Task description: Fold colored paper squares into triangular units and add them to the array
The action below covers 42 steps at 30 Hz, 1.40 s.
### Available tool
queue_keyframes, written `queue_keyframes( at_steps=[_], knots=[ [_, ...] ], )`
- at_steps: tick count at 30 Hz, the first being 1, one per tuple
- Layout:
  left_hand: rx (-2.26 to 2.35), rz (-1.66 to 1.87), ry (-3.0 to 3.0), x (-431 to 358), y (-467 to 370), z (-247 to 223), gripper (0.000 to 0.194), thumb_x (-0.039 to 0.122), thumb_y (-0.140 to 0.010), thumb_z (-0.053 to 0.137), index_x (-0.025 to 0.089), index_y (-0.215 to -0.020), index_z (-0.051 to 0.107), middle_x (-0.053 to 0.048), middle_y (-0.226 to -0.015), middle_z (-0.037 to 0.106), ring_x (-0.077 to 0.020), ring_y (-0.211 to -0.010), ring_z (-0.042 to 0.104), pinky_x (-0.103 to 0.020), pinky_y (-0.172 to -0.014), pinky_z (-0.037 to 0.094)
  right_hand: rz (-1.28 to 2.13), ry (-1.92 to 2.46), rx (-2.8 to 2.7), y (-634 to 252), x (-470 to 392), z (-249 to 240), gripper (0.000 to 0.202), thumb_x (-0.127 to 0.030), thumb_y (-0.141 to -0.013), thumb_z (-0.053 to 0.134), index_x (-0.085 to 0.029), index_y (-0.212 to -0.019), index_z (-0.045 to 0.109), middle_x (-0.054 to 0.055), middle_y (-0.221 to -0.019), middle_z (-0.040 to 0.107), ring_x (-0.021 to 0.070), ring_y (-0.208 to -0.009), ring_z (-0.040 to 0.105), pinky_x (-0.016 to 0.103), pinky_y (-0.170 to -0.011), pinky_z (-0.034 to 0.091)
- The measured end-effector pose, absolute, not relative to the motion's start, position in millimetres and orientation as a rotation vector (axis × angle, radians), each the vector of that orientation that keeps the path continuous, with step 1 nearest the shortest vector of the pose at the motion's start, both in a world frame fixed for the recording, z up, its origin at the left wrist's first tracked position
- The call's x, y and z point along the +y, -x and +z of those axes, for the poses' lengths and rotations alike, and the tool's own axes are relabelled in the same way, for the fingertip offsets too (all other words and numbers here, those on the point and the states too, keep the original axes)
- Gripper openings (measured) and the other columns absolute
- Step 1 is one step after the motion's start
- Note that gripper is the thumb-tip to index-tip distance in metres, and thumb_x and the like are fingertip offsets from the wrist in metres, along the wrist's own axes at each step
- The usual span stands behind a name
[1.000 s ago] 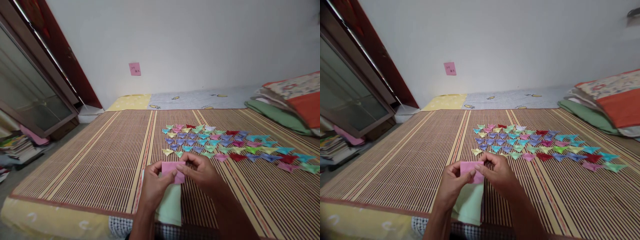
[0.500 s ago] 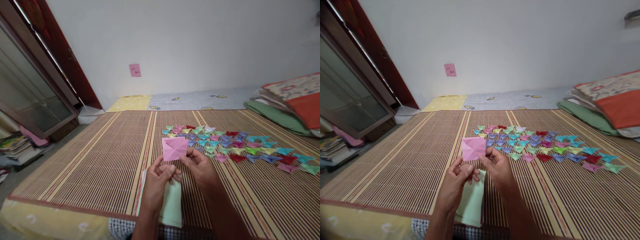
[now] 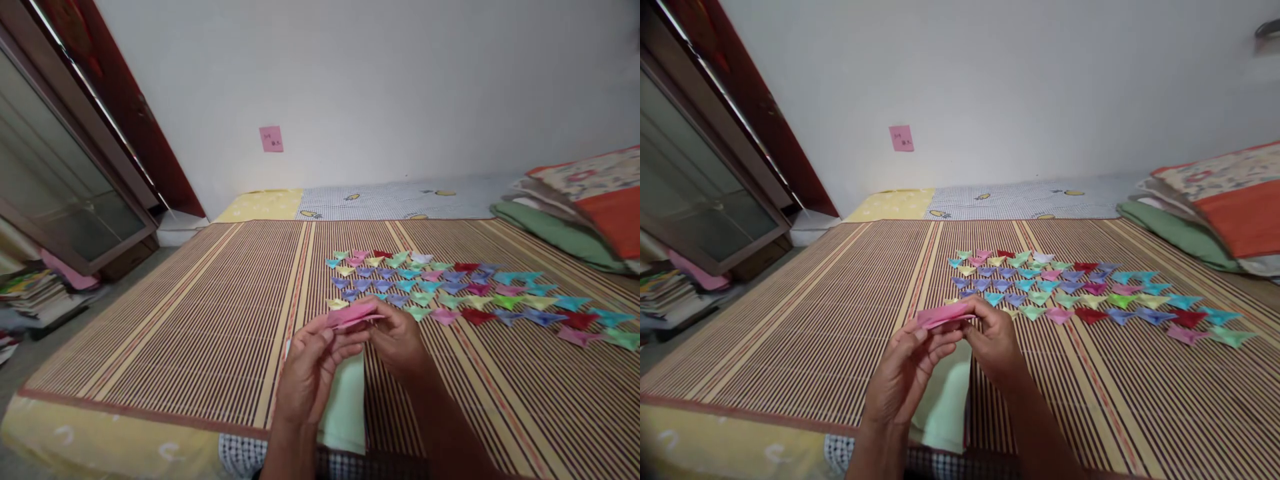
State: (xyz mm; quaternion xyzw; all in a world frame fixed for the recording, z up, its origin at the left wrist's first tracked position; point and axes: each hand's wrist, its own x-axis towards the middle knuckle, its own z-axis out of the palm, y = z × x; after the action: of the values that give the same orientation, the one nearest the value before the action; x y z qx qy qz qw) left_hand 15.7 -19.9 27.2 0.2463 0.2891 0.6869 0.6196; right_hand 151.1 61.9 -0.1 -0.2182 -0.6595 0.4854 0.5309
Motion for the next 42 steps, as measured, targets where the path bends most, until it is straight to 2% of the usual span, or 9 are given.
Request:
queue_keyframes(
  at_steps=[5, 9, 11, 18, 23, 26, 30, 35, 42],
  knots=[
    [0.834, 1.661, -0.745, -23, -10, 22, 0.036, 0.045, -0.093, 0.069, 0.012, -0.098, 0.083, -0.008, -0.081, 0.077, -0.0168, -0.073, 0.07, -0.025, -0.069, 0.055, 0.954, 0.628, -1.628, -164, 61, 10, 0.029, -0.011, -0.09, 0.061, -0.029, -0.108, 0.074, 0.003, -0.111, 0.071, 0.0218, -0.108, 0.067, 0.037, -0.095, 0.051],
    [1.069, 1.653, -0.824, -21, -4, 16, 0.035, 0.045, -0.094, 0.069, 0.014, -0.104, 0.083, -0.003, -0.074, 0.071, -0.012, -0.064, 0.059, -0.021, -0.062, 0.047, 0.846, 0.643, -1.835, -182, 55, 25, 0.044, -0.009, -0.09, 0.058, -0.033, -0.125, 0.069, 0.005, -0.131, 0.064, 0.0254, -0.129, 0.058, 0.041, -0.102, 0.05],
    [1.103, 1.637, -0.853, -19, -1, 13, 0.035, 0.045, -0.094, 0.069, 0.015, -0.105, 0.082, -0.004, -0.077, 0.072, -0.0137, -0.068, 0.06, -0.023, -0.064, 0.047, 0.805, 0.613, -1.963, -186, 51, 32, 0.042, -0.01, -0.088, 0.062, -0.033, -0.122, 0.07, 0.005, -0.134, 0.063, 0.0259, -0.129, 0.058, 0.043, -0.107, 0.047],
    [1.215, 1.628, -1.07, -22, 2, 13, 0.034, 0.045, -0.098, 0.064, 0.018, -0.104, 0.083, -0.004, -0.078, 0.072, -0.0157, -0.075, 0.061, -0.024, -0.068, 0.046, 0.846, 0.621, -1.941, -173, 46, 34, 0.011, -0.02, -0.095, 0.066, -0.026, -0.092, 0.075, 0.006, -0.109, 0.067, 0.0222, -0.107, 0.066, 0.039, -0.094, 0.051],
    [1.285, 1.603, -1.116, -22, -2, 21, 0.026, 0.042, -0.086, 0.077, 0.019, -0.096, 0.084, -0.004, -0.075, 0.075, -0.0134, -0.063, 0.062, -0.024, -0.065, 0.052, 0.938, 0.685, -1.818, -167, 45, 30, 0.014, -0.022, -0.093, 0.068, -0.023, -0.08, 0.072, 0.006, -0.109, 0.069, 0.0231, -0.109, 0.066, 0.038, -0.092, 0.05],
    [1.261, 1.606, -1.084, -21, -5, 25, 0.024, 0.037, -0.076, 0.086, 0.02, -0.093, 0.084, -0.004, -0.077, 0.079, -0.0136, -0.061, 0.067, -0.022, -0.062, 0.055, 1.001, 0.701, -1.754, -163, 43, 29, 0.016, -0.024, -0.093, 0.067, -0.021, -0.078, 0.069, 0.005, -0.099, 0.07, 0.0217, -0.096, 0.068, 0.036, -0.084, 0.05],
    [1.231, 1.688, -1.087, -21, -9, 27, 0.022, 0.039, -0.079, 0.083, 0.02, -0.089, 0.084, -0.008, -0.084, 0.082, -0.0195, -0.077, 0.075, -0.026, -0.072, 0.06, 1.009, 0.721, -1.714, -159, 40, 31, 0.018, -0.023, -0.092, 0.067, -0.02, -0.075, 0.067, 0.002, -0.083, 0.067, 0.0198, -0.082, 0.065, 0.034, -0.075, 0.048],
    [1.333, 1.753, -1.066, -20, -14, 25, 0.021, 0.037, -0.083, 0.078, 0.016, -0.08, 0.081, -0.005, -0.068, 0.077, -0.0167, -0.063, 0.07, -0.023, -0.061, 0.056, 0.996, 0.724, -1.694, -156, 37, 32, 0.02, -0.02, -0.09, 0.066, -0.02, -0.071, 0.062, 0.001, -0.078, 0.064, 0.018, -0.076, 0.061, 0.032, -0.071, 0.047],
    [1.373, 1.835, -0.969, -17, -20, 25, 0.017, 0.033, -0.079, 0.08, 0.016, -0.075, 0.078, -0.003, -0.064, 0.073, -0.0147, -0.058, 0.066, -0.021, -0.057, 0.055, 0.97, 0.69, -1.662, -150, 37, 26, 0.021, -0.018, -0.089, 0.066, -0.021, -0.069, 0.059, 0.0, -0.076, 0.062, 0.0172, -0.074, 0.059, 0.032, -0.07, 0.045]
  ],
)
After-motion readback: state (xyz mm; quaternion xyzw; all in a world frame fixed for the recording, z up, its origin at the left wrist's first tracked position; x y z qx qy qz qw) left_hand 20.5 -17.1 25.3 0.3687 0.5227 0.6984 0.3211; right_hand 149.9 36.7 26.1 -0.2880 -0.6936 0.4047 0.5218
